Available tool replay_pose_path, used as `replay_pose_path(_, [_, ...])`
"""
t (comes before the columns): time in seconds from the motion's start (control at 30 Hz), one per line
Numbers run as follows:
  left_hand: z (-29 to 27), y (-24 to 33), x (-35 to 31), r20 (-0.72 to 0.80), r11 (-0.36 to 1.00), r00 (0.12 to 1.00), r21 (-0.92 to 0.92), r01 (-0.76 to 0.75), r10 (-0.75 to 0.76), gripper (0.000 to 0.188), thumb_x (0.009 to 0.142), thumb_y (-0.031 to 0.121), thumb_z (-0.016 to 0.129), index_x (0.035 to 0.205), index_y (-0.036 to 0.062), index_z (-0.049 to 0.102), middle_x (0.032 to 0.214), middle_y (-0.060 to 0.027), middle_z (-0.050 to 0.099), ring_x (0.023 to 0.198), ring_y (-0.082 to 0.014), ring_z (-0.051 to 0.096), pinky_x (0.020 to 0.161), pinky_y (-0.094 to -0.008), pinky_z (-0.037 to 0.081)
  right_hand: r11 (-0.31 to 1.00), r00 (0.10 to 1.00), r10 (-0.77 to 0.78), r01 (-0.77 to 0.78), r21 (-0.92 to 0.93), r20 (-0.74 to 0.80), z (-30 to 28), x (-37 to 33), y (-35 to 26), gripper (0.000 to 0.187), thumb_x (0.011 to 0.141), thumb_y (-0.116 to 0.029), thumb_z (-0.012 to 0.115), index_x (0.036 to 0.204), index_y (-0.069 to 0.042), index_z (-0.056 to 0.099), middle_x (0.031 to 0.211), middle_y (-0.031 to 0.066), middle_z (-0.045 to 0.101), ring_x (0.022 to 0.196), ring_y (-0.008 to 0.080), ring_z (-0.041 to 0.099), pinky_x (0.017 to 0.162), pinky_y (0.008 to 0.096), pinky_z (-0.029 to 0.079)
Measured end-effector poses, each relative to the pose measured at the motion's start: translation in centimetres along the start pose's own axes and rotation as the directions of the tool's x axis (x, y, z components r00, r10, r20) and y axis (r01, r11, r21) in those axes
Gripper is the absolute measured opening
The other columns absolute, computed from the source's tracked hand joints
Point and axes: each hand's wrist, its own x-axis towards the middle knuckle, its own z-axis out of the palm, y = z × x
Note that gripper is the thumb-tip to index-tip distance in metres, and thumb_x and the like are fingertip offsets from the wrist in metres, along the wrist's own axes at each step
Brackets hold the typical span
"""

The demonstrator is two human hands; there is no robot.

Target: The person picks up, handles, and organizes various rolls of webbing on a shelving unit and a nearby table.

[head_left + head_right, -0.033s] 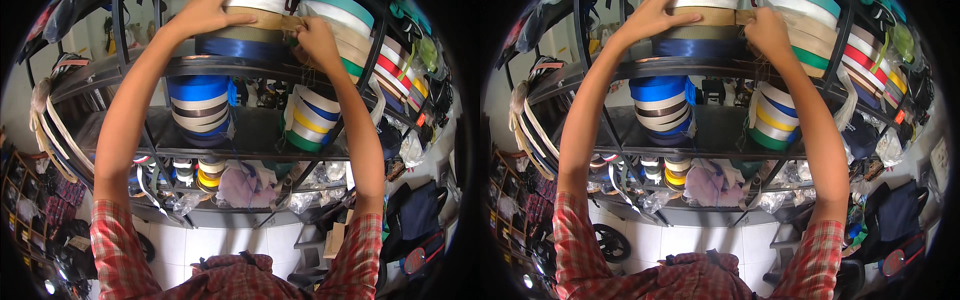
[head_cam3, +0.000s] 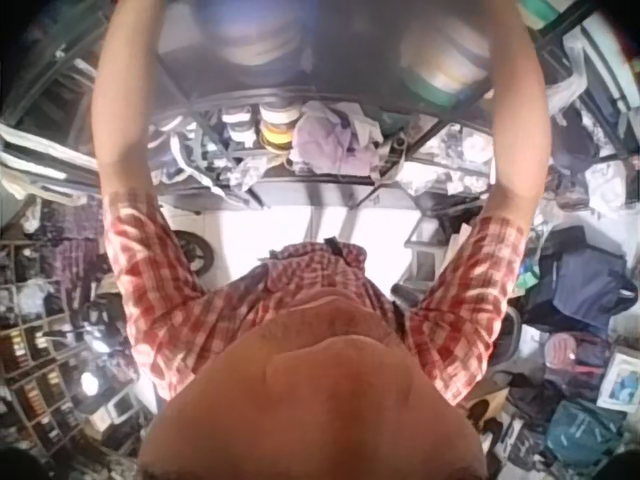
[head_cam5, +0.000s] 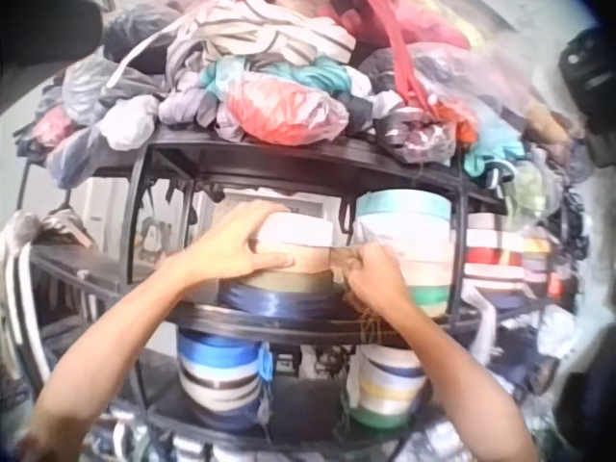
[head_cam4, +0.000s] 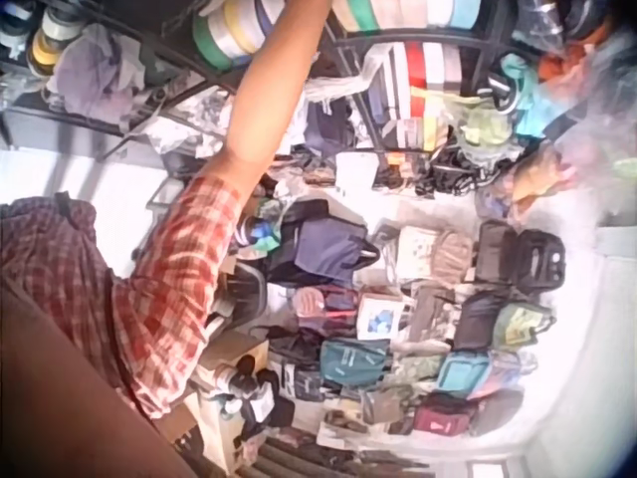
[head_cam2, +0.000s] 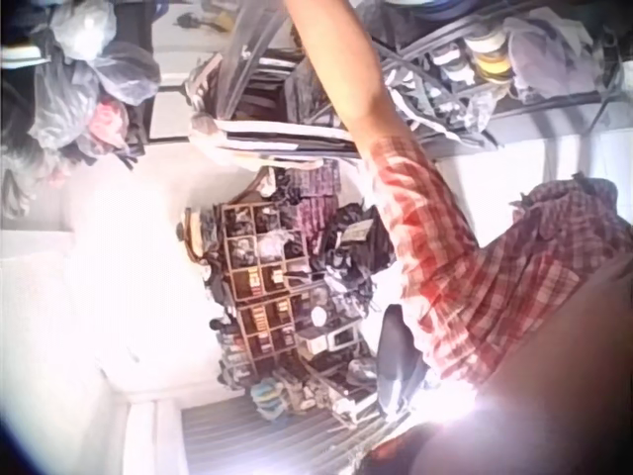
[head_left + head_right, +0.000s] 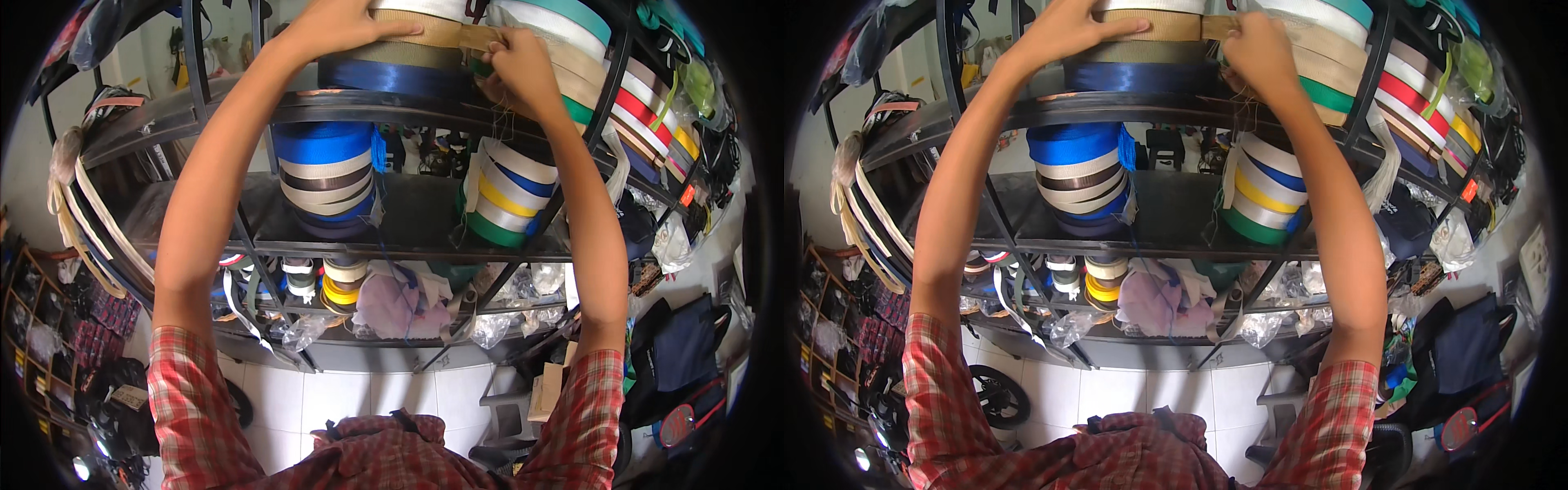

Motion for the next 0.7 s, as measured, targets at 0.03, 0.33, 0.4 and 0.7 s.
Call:
replay_pose_path(0.03, [0.2,0.0,0.1,0.004,1.0,1.0,-0.001,0.004,-0.004,0.065,0.074,0.034,0.075,0.126,0.0035,0.048,0.121,-0.0198,0.052,0.117,-0.0359,0.046,0.1,-0.0421,0.038,0.992,0.995,0.077,-0.083,0.093,0.061,-0.6,-0.2,0.3,0.018,0.091,-0.008,0.049,0.095,0.006,0.058,0.076,0.0113,0.067,0.057,0.0191,0.066,0.048,0.0311,0.051])
replay_pose_path(0.33, [0.9,-0.3,0.4,-0.042,0.987,0.999,0.161,0.024,-0.018,0.062,0.077,0.037,0.072,0.123,0.0023,0.049,0.116,-0.0225,0.053,0.109,-0.0384,0.049,0.094,-0.0444,0.04,0.94,0.968,0.198,-0.233,0.251,0.157,-3.9,-3.5,1.0,0.02,0.089,-0.007,0.049,0.09,0.009,0.059,0.071,0.0151,0.066,0.048,0.0201,0.063,0.046,0.0325,0.052])
replay_pose_path(0.4, [1.0,-0.5,0.7,-0.026,0.995,0.996,0.042,0.091,-0.09,0.06,0.078,0.036,0.071,0.123,0.0029,0.049,0.116,-0.0225,0.052,0.11,-0.0371,0.049,0.096,-0.0423,0.039,0.895,0.965,0.221,-0.258,0.364,0.141,-4.4,-3.9,1.1,0.019,0.089,-0.009,0.05,0.086,0.008,0.059,0.07,0.0142,0.066,0.048,0.0187,0.062,0.044,0.032,0.051])
replay_pose_path(0.7, [4.0,-11.0,-3.3,-0.143,0.612,0.676,-0.586,0.531,-0.723,0.073,0.094,0.062,0.033,0.14,0.005,0.039,0.145,-0.0127,0.038,0.132,-0.0246,0.039,0.108,-0.0358,0.031,0.873,0.98,0.137,-0.187,0.45,0.142,-4.3,-5.7,0.7,0.02,0.089,-0.013,0.052,0.087,0.007,0.058,0.069,0.0145,0.066,0.051,0.0179,0.063,0.048,0.0292,0.048])
